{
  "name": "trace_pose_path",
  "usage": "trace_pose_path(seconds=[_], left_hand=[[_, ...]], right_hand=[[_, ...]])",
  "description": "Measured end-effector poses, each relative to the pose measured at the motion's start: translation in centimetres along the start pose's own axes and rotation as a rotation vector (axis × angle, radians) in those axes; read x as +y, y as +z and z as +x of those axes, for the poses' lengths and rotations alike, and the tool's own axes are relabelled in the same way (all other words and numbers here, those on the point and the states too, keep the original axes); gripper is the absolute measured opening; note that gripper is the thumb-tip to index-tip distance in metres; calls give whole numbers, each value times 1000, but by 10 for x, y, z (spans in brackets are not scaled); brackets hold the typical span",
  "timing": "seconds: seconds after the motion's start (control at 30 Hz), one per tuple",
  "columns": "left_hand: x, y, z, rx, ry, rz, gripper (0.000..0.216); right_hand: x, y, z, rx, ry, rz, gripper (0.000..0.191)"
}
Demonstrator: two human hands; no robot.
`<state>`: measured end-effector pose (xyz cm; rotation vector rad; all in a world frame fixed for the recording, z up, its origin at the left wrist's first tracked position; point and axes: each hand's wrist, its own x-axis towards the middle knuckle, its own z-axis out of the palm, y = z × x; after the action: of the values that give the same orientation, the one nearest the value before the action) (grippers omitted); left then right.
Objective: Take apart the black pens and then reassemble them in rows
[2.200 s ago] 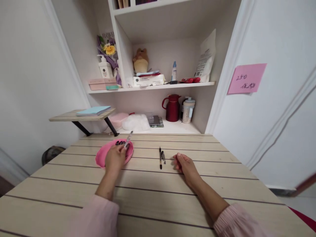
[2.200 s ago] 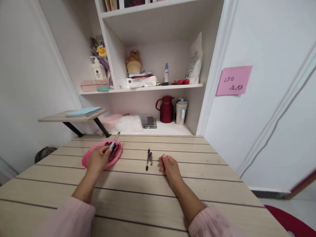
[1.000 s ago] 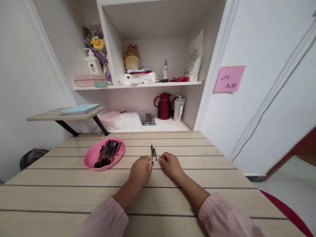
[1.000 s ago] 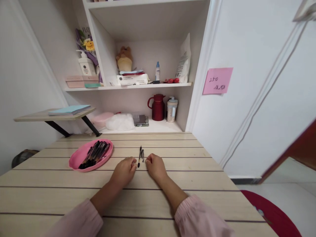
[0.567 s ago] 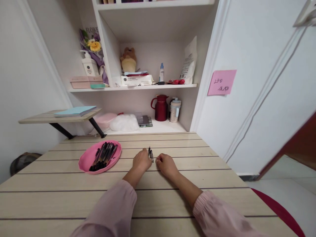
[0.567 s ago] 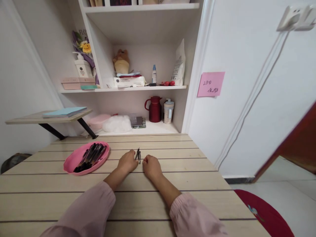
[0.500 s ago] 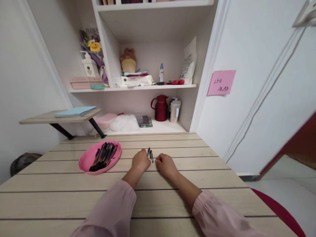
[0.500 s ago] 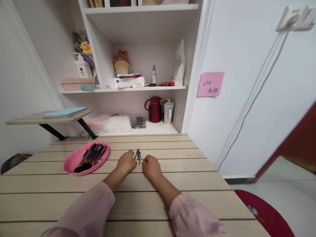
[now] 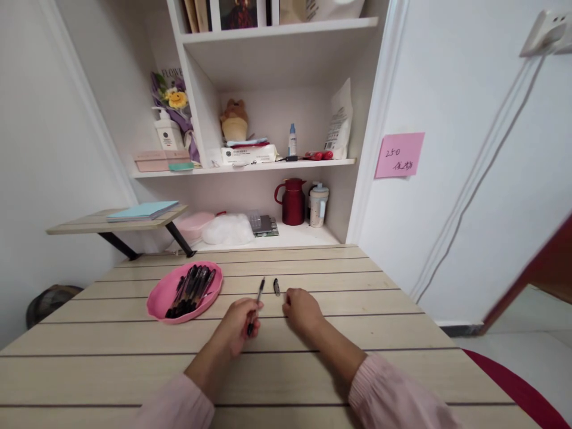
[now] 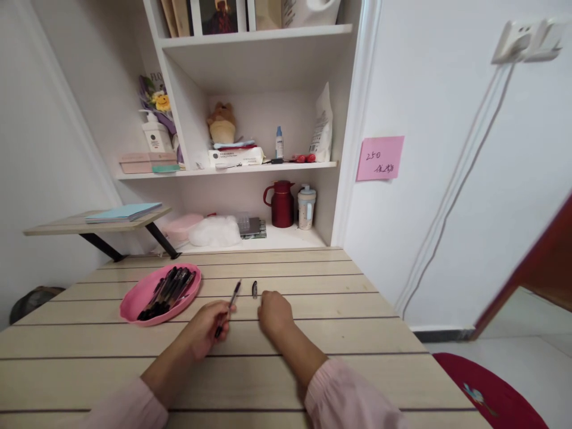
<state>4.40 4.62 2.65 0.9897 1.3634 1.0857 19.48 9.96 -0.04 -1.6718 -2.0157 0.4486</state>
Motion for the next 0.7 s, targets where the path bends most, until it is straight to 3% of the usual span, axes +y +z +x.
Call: trace_pose_path(seconds=[0.1,0.23,0.37,0.5,0.7], left_hand=[[-8,4,-12,-86,-27,-9,15],[-14,15,-16,-186,-74,45,18],[-19,22,-10,-170,-148,122,24],[-20,22,-7,-134,-134,112,26],[-19,19,-8,-123,-118,119,21]], right_hand=[[14,-9,-6,9,2,146,11],[26,-19,-9,-23,194,754,12],[23,-27,-10,-47,309,1207,13],[17,-31,-12,3,302,1361,18],[14,-31,-13,33,277,1387,21]])
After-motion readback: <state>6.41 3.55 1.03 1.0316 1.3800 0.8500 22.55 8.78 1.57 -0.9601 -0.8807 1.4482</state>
